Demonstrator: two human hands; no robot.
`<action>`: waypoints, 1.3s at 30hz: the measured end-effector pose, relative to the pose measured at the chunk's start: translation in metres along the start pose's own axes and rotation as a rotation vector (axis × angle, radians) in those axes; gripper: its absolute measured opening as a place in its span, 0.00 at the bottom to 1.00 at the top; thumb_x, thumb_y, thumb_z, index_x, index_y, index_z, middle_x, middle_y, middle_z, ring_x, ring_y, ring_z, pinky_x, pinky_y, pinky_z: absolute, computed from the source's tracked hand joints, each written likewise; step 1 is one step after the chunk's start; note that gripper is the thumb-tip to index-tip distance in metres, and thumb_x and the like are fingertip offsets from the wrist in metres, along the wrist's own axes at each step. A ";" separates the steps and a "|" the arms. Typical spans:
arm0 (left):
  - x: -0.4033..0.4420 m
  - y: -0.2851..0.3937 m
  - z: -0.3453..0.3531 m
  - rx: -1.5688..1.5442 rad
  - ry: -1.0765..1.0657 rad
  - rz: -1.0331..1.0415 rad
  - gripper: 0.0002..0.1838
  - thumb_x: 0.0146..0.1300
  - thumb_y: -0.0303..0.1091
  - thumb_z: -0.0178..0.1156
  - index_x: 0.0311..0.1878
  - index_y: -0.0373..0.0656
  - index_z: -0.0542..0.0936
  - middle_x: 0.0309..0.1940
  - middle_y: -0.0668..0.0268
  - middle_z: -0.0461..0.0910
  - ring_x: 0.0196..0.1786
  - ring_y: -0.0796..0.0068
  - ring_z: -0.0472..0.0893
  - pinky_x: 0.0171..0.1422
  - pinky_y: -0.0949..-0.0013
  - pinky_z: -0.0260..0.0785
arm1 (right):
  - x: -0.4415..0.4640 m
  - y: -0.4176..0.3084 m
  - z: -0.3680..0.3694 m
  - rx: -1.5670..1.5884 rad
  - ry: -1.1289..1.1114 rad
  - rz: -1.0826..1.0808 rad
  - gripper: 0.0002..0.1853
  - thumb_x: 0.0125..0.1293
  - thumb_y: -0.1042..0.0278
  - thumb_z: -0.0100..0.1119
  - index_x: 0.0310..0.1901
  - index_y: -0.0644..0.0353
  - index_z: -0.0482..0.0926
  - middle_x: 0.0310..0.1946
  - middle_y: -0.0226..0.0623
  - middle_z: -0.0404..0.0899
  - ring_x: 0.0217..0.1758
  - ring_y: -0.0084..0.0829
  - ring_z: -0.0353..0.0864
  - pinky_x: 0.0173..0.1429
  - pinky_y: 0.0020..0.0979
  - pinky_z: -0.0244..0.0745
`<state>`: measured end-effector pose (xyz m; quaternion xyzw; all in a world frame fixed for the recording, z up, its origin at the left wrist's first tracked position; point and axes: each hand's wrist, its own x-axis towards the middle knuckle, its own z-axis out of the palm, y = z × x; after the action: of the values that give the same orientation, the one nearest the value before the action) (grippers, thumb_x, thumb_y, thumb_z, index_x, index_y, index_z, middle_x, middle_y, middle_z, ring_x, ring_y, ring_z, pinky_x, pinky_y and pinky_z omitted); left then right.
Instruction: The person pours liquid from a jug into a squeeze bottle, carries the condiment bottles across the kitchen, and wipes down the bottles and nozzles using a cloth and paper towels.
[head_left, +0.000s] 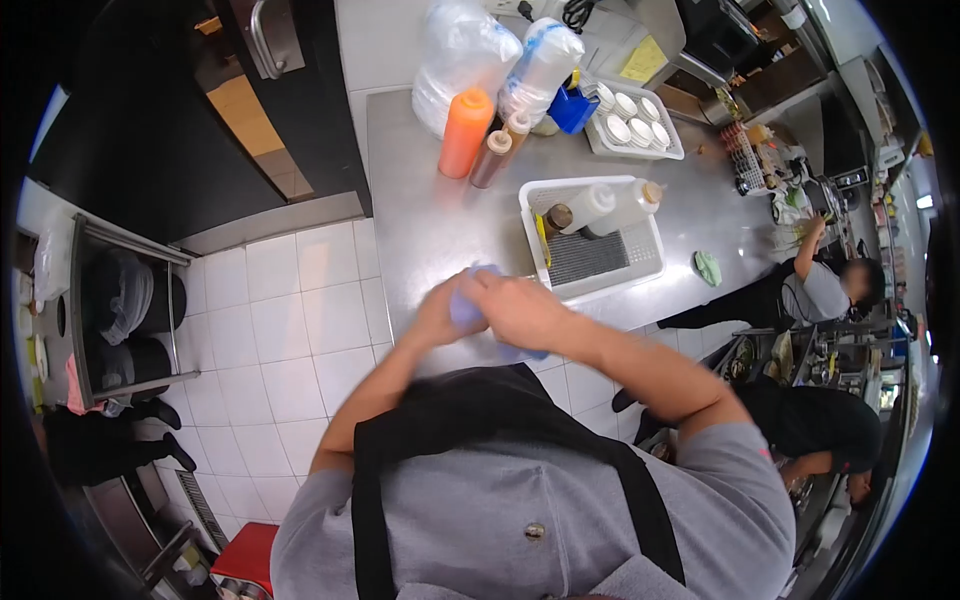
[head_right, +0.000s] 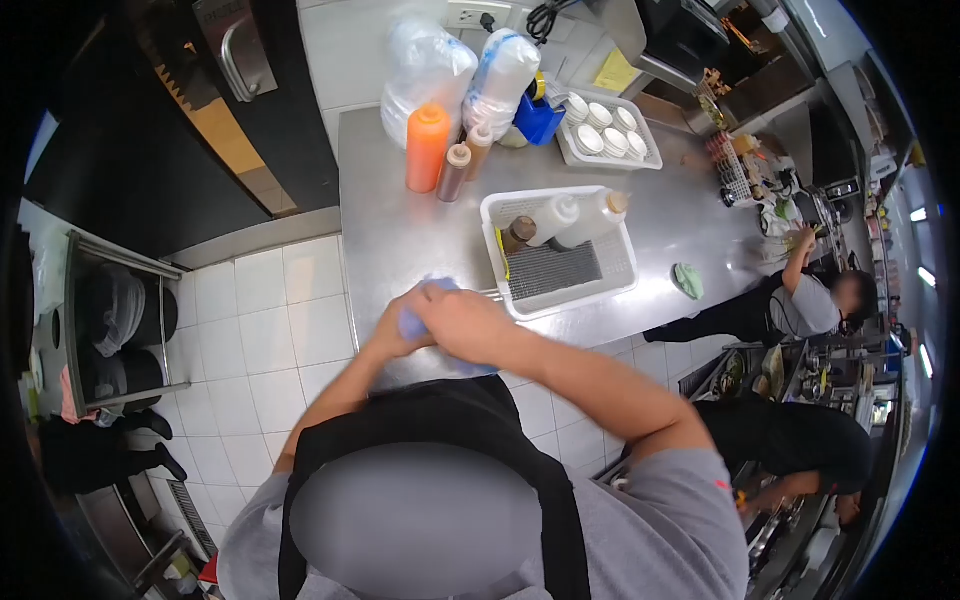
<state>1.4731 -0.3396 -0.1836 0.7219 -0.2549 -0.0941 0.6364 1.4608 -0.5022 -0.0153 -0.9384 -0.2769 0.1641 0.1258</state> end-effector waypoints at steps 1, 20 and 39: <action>0.014 0.017 -0.020 0.123 -0.333 -0.111 0.32 0.47 0.40 0.80 0.57 0.46 0.83 0.53 0.58 0.86 0.54 0.59 0.85 0.61 0.61 0.76 | -0.001 0.012 -0.006 0.012 -0.062 -0.267 0.19 0.56 0.77 0.63 0.51 0.60 0.74 0.50 0.43 0.80 0.49 0.50 0.85 0.49 0.48 0.82; 0.009 0.020 -0.039 0.240 0.064 -0.051 0.48 0.46 0.38 0.81 0.72 0.44 0.69 0.65 0.49 0.75 0.67 0.43 0.74 0.74 0.50 0.66 | 0.013 0.035 -0.048 0.822 0.876 0.358 0.16 0.67 0.66 0.68 0.54 0.59 0.82 0.43 0.41 0.86 0.46 0.32 0.86 0.53 0.32 0.79; 0.264 0.000 -0.095 0.381 0.350 0.233 0.37 0.49 0.34 0.77 0.64 0.46 0.74 0.56 0.51 0.79 0.60 0.44 0.78 0.68 0.56 0.72 | 0.159 0.115 -0.088 -0.099 0.681 0.241 0.20 0.59 0.69 0.63 0.56 0.54 0.84 0.49 0.42 0.81 0.52 0.49 0.84 0.54 0.45 0.81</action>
<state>1.7417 -0.3855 -0.1175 0.7995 -0.2356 0.1555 0.5302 1.6756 -0.5197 -0.0107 -0.9700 -0.1142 -0.1580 0.1451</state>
